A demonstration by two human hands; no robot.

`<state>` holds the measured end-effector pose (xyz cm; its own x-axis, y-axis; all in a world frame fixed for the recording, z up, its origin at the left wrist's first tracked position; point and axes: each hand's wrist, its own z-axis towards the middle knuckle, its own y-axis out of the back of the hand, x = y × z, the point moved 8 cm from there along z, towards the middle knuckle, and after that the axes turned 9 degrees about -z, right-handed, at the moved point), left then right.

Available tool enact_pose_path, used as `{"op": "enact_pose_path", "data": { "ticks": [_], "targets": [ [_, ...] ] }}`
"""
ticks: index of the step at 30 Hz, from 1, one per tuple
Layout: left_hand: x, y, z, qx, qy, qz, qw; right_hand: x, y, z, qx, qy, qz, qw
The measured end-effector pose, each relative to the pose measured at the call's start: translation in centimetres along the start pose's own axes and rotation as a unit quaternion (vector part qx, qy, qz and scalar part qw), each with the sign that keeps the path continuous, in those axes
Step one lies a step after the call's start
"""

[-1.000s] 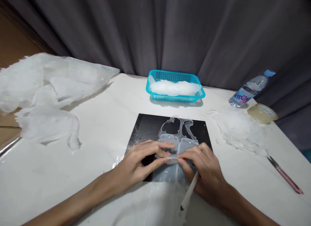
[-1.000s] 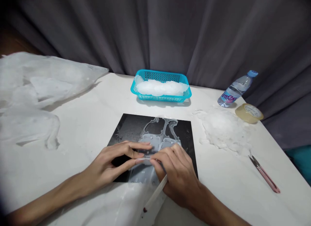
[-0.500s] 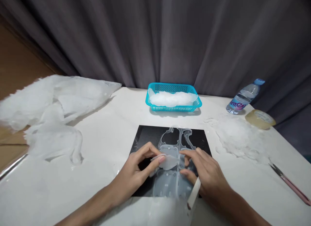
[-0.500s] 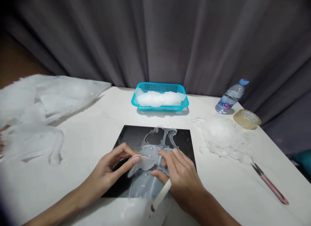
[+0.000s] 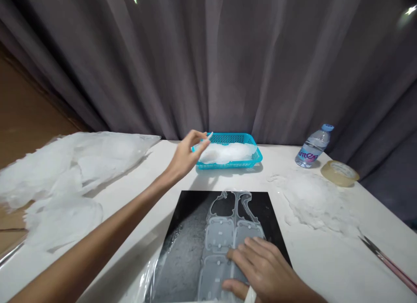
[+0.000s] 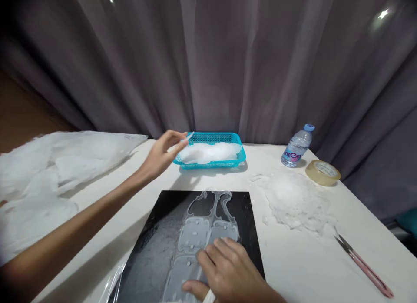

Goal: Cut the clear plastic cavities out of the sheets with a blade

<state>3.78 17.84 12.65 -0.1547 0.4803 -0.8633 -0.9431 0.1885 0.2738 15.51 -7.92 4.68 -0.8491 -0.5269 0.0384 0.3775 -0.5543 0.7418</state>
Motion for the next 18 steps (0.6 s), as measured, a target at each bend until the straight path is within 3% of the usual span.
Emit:
{"op": "enact_pose_path", "data": {
  "ticks": [3,5,7,9,11,14,18],
  "targets": [
    [-1.0,-3.1,-1.8,0.07,-0.013,0.038,0.997,0.1,-0.4,-0.2,0.002,0.022,-0.003,1.0],
    [-2.0,-4.8,-5.8,0.117,-0.029,0.057,0.991,-0.2,-0.5,-0.1,0.021,0.026,-0.003,0.999],
    [-2.2,-6.5,-11.0,0.199,-0.049,0.151,0.967,-0.8,-0.5,-0.1,0.051,0.017,-0.005,0.999],
    [-1.3,-7.2,-15.6,0.259,-0.047,0.222,0.939,-1.8,-0.6,-0.2,0.091,-0.003,-0.012,0.996],
    [-0.3,-7.2,-18.7,0.293,-0.063,0.266,0.916,-3.0,-0.6,-0.3,0.13,-0.033,-0.037,0.99],
    [1.1,-6.7,-20.3,0.312,-0.088,0.311,0.894,-4.9,-0.5,-0.8,0.197,-0.083,-0.067,0.975],
    [2.0,-5.8,-19.6,0.325,-0.094,0.339,0.878,-6.1,-0.9,-1.6,0.319,-0.156,0.022,0.935]
  ]
}}
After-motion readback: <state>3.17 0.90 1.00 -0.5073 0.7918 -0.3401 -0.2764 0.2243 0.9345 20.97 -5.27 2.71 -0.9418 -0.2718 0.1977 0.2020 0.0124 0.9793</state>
